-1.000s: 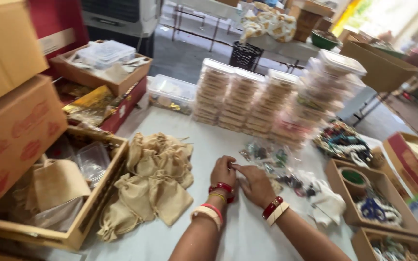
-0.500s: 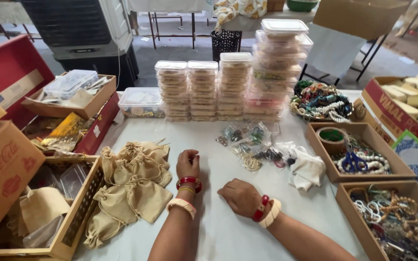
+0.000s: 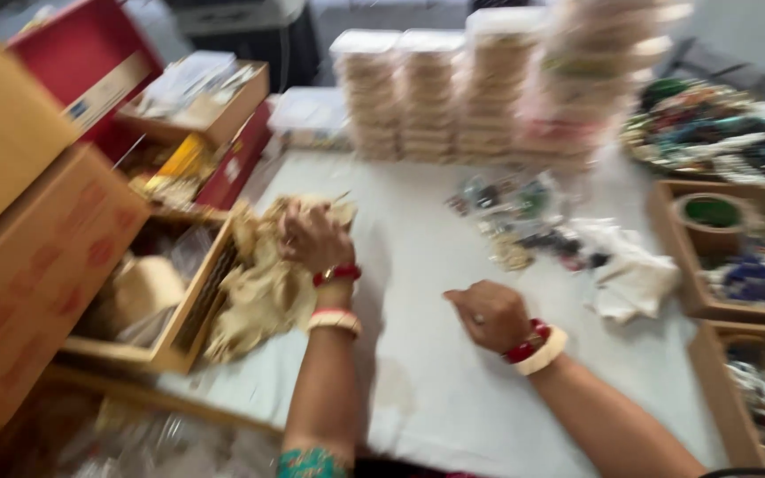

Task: The person wipes a clear plastic container with a white cloth, places a small beige drawstring pouch inside, and closes the container. They repeat this process with another container, wiping it clean before placing a pouch inside and stacking the finished items.

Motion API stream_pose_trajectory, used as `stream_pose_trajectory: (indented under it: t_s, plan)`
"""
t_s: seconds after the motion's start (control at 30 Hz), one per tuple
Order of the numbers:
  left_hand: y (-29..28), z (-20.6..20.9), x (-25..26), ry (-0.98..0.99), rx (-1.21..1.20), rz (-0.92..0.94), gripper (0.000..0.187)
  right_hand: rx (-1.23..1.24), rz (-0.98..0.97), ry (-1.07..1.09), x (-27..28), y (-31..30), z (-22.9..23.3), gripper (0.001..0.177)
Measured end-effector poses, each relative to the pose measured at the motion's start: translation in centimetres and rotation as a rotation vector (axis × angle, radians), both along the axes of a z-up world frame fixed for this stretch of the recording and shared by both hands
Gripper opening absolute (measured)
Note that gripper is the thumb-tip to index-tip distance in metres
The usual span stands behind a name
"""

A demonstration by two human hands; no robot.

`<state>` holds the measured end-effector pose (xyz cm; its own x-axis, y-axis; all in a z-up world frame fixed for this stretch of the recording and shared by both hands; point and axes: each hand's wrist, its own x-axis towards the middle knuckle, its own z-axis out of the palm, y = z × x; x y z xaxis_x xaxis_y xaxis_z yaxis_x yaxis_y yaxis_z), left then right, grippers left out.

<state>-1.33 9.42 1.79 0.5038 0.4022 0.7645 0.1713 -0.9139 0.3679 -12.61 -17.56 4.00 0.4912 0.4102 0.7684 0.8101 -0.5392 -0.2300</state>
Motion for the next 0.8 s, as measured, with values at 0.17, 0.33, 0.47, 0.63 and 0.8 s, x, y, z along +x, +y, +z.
stream_pose_trajectory:
  t_s: [0.17, 0.33, 0.47, 0.63, 0.8]
  plan:
    - [3.8, -0.3, 0.7, 0.092, 0.004, 0.209, 0.044, -0.01, 0.042, 0.026, 0.0, 0.1, 1.0, 0.01]
    - [5.4, -0.2, 0.8, 0.362, -0.08, 0.208, 0.055, -0.018, 0.036, 0.051, 0.4, 0.0, 0.7, 0.015]
    - [5.3, -0.1, 0.8, 0.461, -0.037, 0.208, 0.061, -0.006, 0.033, 0.071, 0.6, -0.1, 0.4, 0.014]
    - [4.6, -0.6, 0.1, 0.407, 0.043, 0.206, 0.068, -0.004, 0.022, 0.089, 0.4, -0.5, 0.5, 0.014]
    - [-0.2, 2.0, 0.3, -0.004, -0.05, -0.22, 0.042, 0.02, 0.041, 0.104, 1.8, -0.6, -2.0, 0.015]
